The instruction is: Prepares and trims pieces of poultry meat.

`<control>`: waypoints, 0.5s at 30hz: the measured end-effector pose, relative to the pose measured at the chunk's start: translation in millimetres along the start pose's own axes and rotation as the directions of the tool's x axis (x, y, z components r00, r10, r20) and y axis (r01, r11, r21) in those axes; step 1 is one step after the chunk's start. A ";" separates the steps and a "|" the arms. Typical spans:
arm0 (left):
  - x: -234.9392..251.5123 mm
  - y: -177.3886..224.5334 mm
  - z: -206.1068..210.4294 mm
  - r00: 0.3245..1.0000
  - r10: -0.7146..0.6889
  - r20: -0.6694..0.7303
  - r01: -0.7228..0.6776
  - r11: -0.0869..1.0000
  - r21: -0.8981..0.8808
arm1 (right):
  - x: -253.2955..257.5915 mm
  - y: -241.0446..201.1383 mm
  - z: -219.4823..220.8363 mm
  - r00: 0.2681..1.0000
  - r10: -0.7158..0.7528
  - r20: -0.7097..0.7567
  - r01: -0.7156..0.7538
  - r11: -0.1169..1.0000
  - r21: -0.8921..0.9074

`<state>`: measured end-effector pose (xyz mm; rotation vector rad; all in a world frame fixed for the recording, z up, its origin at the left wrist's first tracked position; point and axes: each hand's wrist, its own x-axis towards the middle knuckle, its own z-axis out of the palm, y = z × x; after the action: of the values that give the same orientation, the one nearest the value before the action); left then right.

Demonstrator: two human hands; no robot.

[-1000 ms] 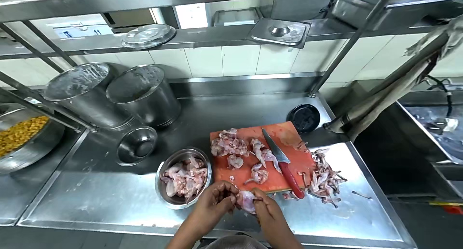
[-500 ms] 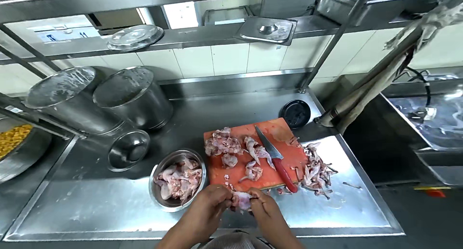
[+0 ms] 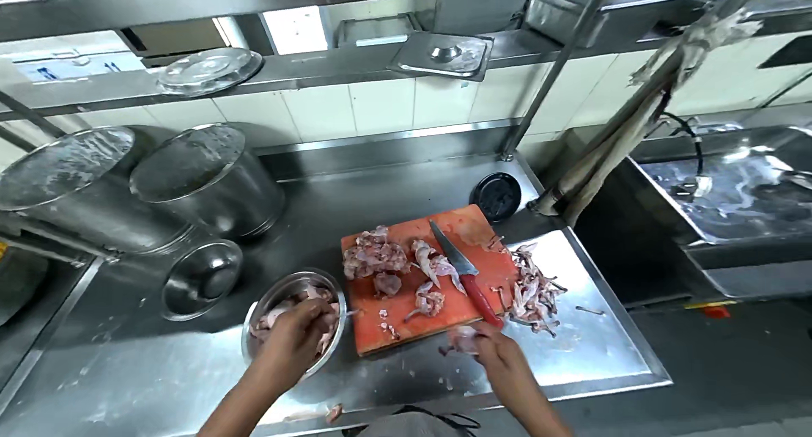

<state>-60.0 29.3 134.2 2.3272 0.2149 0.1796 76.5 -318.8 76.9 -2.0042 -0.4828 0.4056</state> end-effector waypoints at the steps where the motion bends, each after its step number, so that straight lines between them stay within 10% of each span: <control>1: 10.4 9.7 11.7 0.998 0.015 0.057 -0.015 1.000 0.011 | 6.1 4.4 2.0 0.996 0.043 0.076 -0.042 0.999 -0.015; 10: 151.2 131.9 189.1 0.836 0.151 0.528 -0.177 0.984 -0.002 | -0.6 46.5 37.0 0.939 0.281 0.200 -0.286 0.958 -0.002; 15: 158.9 121.3 206.2 0.799 0.090 0.595 -0.111 0.994 -0.001 | -10.8 57.5 29.5 0.941 0.274 0.199 -0.319 0.914 0.251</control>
<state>147.2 -164.4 89.9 2.3046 -0.2267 -0.5116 62.5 -326.4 13.4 -1.7761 -0.1998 0.7854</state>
